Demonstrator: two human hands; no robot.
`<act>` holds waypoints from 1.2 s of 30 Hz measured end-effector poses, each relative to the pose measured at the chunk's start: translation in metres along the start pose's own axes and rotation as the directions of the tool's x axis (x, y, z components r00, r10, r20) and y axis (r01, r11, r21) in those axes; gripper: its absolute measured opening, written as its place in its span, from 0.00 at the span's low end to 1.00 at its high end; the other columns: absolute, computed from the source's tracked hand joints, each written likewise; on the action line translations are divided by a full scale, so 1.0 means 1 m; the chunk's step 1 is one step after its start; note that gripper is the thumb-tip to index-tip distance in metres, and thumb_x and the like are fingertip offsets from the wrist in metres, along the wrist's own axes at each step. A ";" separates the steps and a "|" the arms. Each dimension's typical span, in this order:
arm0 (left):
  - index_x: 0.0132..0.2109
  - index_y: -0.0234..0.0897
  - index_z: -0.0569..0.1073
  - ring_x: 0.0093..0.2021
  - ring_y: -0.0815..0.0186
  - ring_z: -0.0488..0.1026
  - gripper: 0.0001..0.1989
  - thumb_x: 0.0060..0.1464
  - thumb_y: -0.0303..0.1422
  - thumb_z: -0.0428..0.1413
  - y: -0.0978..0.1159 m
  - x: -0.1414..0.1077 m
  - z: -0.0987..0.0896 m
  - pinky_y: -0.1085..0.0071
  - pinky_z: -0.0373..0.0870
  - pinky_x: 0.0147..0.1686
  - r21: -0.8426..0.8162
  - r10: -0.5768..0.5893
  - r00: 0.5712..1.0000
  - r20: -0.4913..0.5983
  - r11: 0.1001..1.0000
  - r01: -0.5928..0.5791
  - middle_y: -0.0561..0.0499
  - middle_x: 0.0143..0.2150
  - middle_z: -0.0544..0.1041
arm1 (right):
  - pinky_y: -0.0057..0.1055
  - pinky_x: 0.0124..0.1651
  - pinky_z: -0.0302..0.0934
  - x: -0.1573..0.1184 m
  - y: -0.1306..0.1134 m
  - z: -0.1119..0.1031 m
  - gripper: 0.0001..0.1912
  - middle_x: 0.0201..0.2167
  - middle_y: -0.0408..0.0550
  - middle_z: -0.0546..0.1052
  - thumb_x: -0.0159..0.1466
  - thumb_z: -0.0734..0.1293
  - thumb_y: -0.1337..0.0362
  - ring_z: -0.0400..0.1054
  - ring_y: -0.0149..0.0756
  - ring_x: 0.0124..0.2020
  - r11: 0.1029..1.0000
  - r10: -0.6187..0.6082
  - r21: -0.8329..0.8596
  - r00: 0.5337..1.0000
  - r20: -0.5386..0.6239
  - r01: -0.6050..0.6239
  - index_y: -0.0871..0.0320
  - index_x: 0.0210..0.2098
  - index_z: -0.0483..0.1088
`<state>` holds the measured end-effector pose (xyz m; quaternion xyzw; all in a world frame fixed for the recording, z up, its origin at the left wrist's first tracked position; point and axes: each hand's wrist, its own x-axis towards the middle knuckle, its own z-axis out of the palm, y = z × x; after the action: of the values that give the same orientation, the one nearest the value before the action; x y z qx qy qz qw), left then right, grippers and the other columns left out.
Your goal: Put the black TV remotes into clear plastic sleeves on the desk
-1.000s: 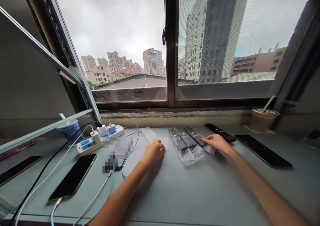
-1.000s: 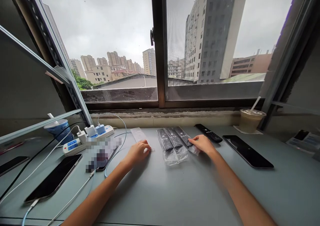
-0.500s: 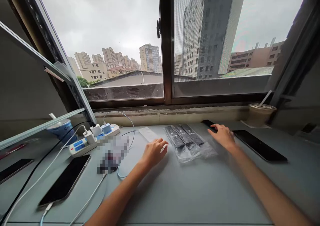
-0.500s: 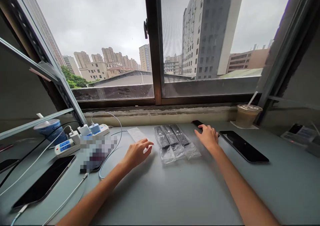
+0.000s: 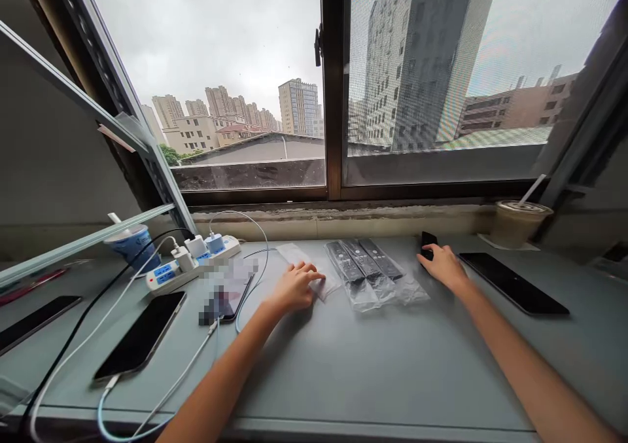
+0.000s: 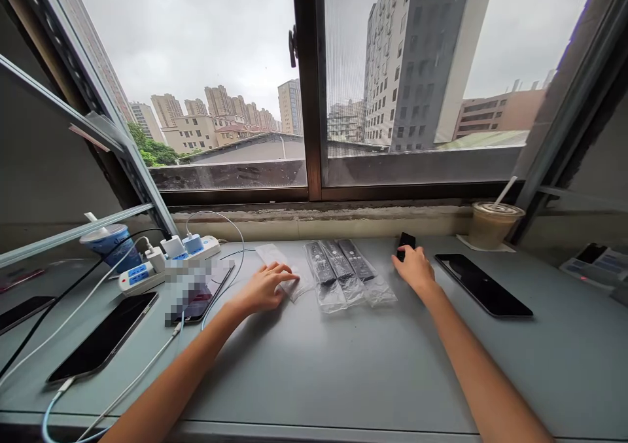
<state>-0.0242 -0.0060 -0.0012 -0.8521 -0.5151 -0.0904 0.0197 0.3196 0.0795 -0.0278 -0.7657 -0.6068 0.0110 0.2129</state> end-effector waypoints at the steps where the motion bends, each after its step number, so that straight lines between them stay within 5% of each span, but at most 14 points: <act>1: 0.49 0.46 0.70 0.48 0.62 0.63 0.26 0.42 0.22 0.48 -0.001 0.001 0.001 0.65 0.58 0.47 -0.009 0.003 1.000 0.004 1.000 -0.003 0.51 0.47 0.70 | 0.35 0.38 0.60 -0.001 0.000 0.000 0.18 0.42 0.58 0.67 0.58 0.60 0.60 0.68 0.44 0.38 1.000 -0.007 0.005 1.000 0.001 0.007 0.58 0.46 0.69; 8: 0.40 0.44 0.75 0.45 0.64 0.67 0.11 0.53 0.30 0.50 -0.012 0.007 0.004 0.66 0.57 0.47 -0.160 0.006 1.000 -0.012 0.987 -0.008 0.51 0.43 0.74 | 0.32 0.39 0.59 -0.001 -0.001 0.003 0.20 0.43 0.57 0.67 0.51 0.65 0.66 0.67 0.41 0.38 0.991 -0.031 0.127 0.999 -0.021 0.033 0.57 0.45 0.70; 22: 0.33 0.37 0.67 0.34 0.66 0.68 0.07 0.42 0.28 0.50 -0.006 0.005 0.007 0.69 0.59 0.40 -0.050 -0.033 0.995 -0.099 0.998 0.028 0.51 0.35 0.72 | 0.35 0.39 0.61 -0.009 -0.009 0.007 0.14 0.36 0.52 0.75 0.49 0.65 0.62 0.68 0.46 0.40 0.960 0.032 0.279 0.999 -0.009 -0.028 0.55 0.35 0.76; 28: 0.25 0.38 0.61 0.42 0.65 0.67 0.04 0.41 0.24 0.48 -0.008 0.006 0.005 0.68 0.58 0.45 -0.045 -0.025 0.982 -0.189 0.999 0.017 0.50 0.41 0.72 | 0.26 0.26 0.63 -0.013 -0.014 0.006 0.15 0.31 0.50 0.75 0.50 0.64 0.62 0.70 0.35 0.28 0.670 0.181 0.723 0.982 0.062 -0.169 0.60 0.37 0.73; 36: 0.24 0.38 0.59 0.48 0.68 0.64 0.11 0.44 0.17 0.42 -0.004 0.004 0.000 0.70 0.57 0.49 -0.060 -0.061 0.916 -0.397 0.997 0.041 0.53 0.53 0.67 | 0.23 0.21 0.65 -0.027 -0.044 -0.006 0.19 0.38 0.49 0.72 0.50 0.66 0.62 0.71 0.32 0.27 0.371 0.214 0.923 0.958 -0.193 0.104 0.59 0.41 0.66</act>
<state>-0.0260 -0.0006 -0.0010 -0.8024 -0.5198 -0.2754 0.1003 0.2736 0.0602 -0.0134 -0.5275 -0.4328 0.2473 0.6880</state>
